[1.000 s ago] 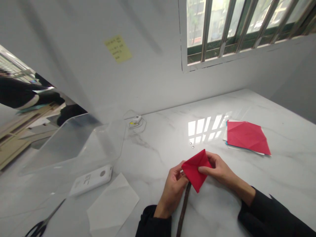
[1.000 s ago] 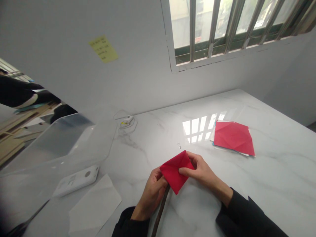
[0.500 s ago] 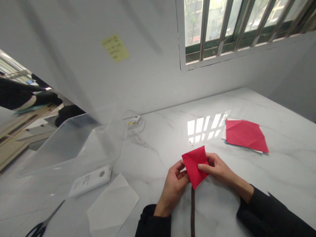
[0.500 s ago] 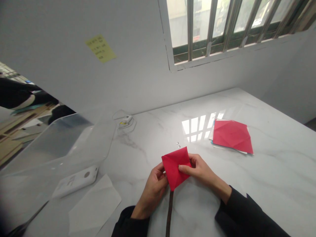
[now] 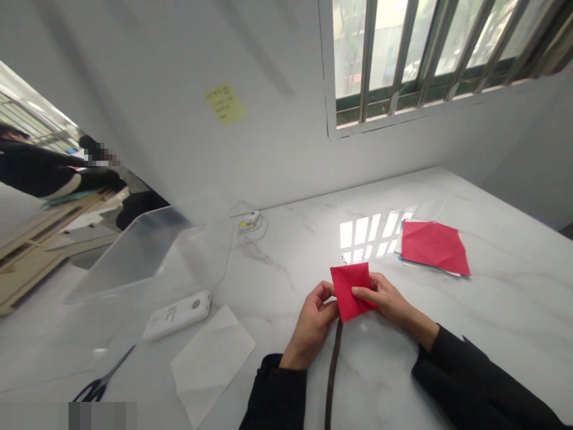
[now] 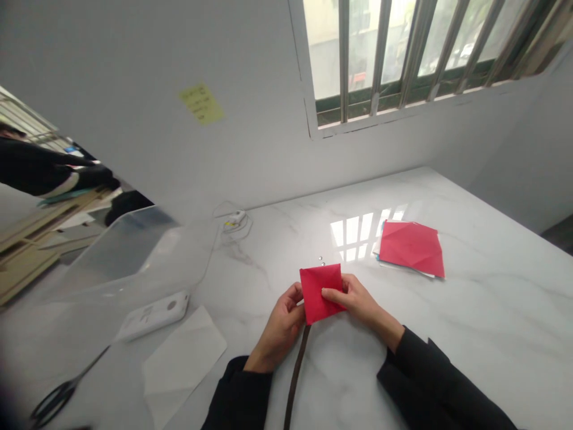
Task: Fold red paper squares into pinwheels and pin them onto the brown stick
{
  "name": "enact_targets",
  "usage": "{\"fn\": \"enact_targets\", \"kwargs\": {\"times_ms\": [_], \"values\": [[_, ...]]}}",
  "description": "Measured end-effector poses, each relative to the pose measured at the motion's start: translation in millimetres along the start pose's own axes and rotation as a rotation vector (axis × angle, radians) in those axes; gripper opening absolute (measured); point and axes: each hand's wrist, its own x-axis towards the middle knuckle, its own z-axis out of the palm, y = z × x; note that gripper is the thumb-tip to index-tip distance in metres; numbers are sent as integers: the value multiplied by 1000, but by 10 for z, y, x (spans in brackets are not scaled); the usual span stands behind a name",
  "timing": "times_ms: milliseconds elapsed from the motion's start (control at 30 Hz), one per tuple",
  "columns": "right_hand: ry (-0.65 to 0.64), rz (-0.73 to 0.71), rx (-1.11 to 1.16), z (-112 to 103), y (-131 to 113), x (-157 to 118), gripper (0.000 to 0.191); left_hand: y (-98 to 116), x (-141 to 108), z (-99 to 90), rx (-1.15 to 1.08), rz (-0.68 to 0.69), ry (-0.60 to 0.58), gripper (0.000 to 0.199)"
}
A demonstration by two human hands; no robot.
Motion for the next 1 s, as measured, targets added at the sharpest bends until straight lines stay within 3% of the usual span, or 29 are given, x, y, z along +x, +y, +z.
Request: {"fn": "enact_targets", "kwargs": {"times_ms": [333,433,533,667,767,933,1000], "values": [[20,-87,40,34,54,120,40,78,-49,93,16,-40,46,39],[55,-113,87,53,43,118,40,75,-317,87,135,-131,89,52],[33,-107,104,96,17,59,43,-90,-729,76,238,-165,143,68],[-5,-28,65,253,-21,-98,45,-467,-1201,156,294,-79,276,82],[6,37,6,416,-57,-223,43,-653,-1366,305,287,30,347,76],[96,-35,-177,543,-170,-465,63,-654,-1459,483,181,124,477,69],[208,-131,-300,514,-192,-622,72,-628,-1479,496,141,155,511,68]]}}
